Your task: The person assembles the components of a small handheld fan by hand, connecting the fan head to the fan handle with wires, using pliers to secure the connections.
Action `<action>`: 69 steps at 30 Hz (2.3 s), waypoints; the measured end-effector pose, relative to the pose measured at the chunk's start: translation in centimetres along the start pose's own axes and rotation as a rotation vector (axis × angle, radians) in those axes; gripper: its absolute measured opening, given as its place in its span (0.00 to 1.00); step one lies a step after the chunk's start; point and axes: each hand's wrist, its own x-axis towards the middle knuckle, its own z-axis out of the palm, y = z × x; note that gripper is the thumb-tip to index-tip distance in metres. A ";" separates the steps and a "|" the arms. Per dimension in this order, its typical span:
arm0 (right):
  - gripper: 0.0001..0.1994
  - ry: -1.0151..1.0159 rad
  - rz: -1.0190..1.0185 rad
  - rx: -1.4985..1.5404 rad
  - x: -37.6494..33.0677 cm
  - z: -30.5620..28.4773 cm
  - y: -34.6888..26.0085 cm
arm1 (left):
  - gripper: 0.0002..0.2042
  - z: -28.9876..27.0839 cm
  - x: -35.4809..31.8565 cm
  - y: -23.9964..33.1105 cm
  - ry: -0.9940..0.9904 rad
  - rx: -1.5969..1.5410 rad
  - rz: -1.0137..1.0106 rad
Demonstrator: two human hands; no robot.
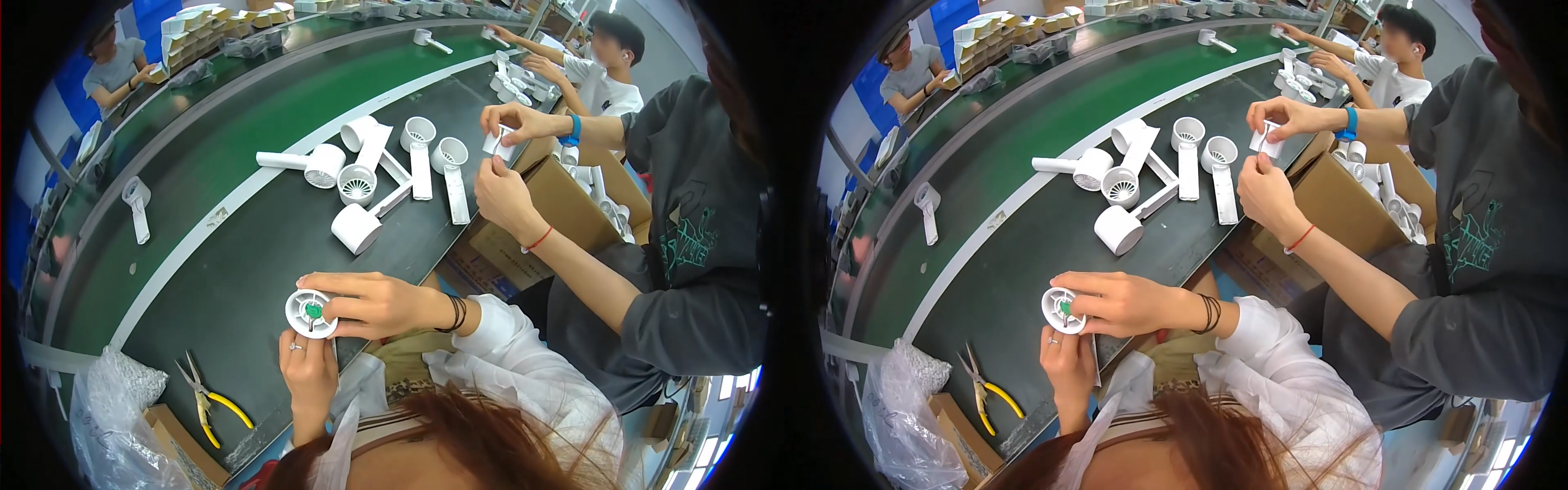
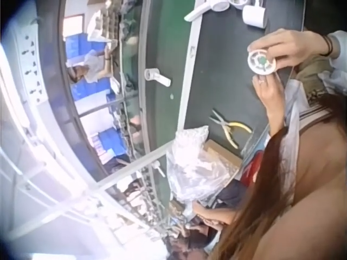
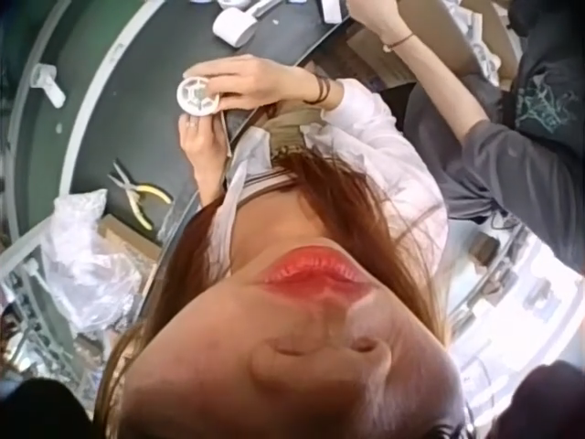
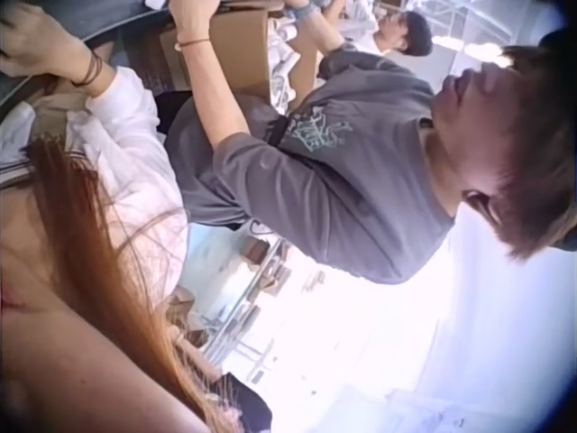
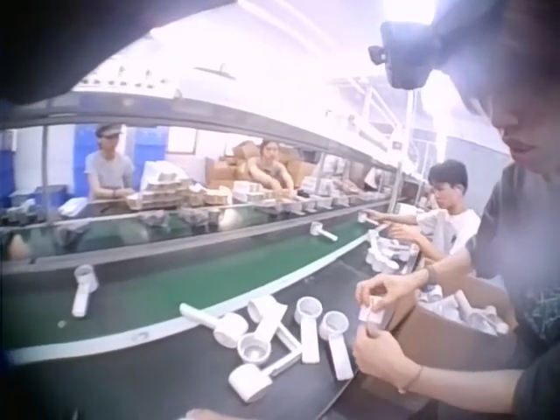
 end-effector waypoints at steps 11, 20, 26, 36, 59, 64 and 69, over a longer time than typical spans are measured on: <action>0.11 -0.017 -0.007 0.103 0.2 0.1 0.4 | 0.11 -0.1 0.2 0.3 0.055 -0.013 -0.035; 0.11 -0.005 0.031 0.218 0.1 0.3 0.9 | 0.11 -0.2 0.0 0.1 0.047 0.012 -0.007; 0.12 0.056 0.007 0.231 -0.3 0.5 1.1 | 0.11 0.0 0.1 0.3 0.025 0.053 -0.006; 0.23 0.008 0.099 0.210 0.6 0.8 1.3 | 0.11 -0.6 0.0 0.4 -0.030 0.058 -0.025; 0.24 0.014 0.093 0.366 0.7 1.7 2.7 | 0.08 -0.2 0.5 0.7 0.033 0.140 -0.024; 0.24 0.012 0.109 0.368 0.8 1.5 2.6 | 0.09 -0.2 0.5 0.7 0.032 0.141 -0.023; 0.25 0.024 0.112 0.380 0.6 1.7 2.6 | 0.11 -0.5 0.6 1.1 0.001 0.122 -0.066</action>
